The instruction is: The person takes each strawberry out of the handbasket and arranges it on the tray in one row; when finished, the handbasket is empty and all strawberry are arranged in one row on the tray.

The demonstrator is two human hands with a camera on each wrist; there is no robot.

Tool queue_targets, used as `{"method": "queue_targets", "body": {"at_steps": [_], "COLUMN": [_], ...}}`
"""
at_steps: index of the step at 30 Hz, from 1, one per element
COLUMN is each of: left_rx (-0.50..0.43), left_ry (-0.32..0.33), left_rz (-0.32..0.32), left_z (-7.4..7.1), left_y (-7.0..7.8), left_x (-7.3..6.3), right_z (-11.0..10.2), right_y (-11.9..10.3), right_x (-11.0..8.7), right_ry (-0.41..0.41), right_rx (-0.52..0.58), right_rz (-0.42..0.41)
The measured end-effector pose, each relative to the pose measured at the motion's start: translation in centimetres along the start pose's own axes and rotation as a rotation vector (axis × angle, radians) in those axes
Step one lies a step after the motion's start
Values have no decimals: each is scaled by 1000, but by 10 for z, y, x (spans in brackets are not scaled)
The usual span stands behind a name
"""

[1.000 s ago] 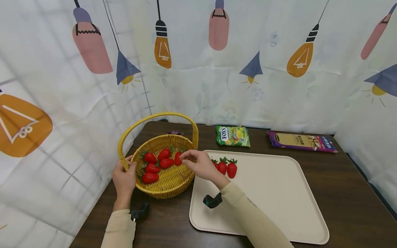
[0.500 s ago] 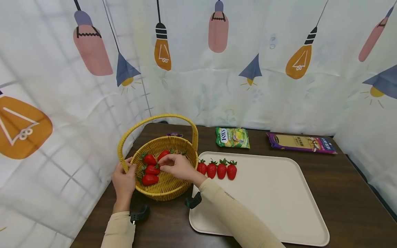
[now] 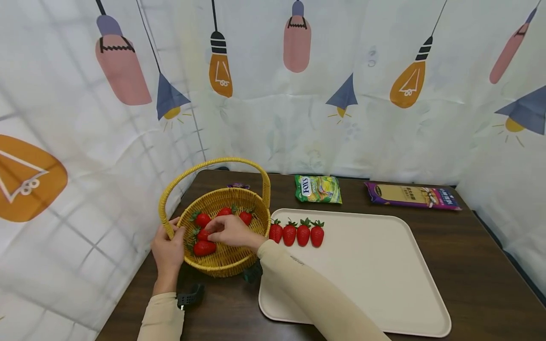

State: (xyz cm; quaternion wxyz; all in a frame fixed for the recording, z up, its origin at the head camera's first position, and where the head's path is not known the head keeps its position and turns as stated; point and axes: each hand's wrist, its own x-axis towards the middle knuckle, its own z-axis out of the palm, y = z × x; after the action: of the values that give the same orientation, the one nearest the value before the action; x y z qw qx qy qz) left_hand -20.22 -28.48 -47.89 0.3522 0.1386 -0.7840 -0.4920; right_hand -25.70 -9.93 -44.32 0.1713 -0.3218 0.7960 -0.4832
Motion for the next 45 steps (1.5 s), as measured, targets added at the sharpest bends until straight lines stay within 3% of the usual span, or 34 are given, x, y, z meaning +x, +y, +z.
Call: {"method": "queue_targets", "body": {"at_steps": [7, 11, 19, 39, 45], "left_rx": [1, 7, 22, 14, 13], "left_ry": [-6, -12, -7, 4, 5], "left_rz": [17, 3, -8, 19, 15], "left_z": [0, -1, -2, 1, 0], "left_y": [2, 2, -2, -3, -4], "left_x": [1, 0, 0, 2, 3], "right_z": [3, 6, 11, 14, 14], "right_y": [3, 5, 8, 7, 6], "right_x": [7, 10, 16, 16, 15], "right_ry": [-63, -140, -297, -426, -424], "right_rx": [6, -6, -170, -141, -114], "right_rz": [34, 26, -30, -9, -10]}}
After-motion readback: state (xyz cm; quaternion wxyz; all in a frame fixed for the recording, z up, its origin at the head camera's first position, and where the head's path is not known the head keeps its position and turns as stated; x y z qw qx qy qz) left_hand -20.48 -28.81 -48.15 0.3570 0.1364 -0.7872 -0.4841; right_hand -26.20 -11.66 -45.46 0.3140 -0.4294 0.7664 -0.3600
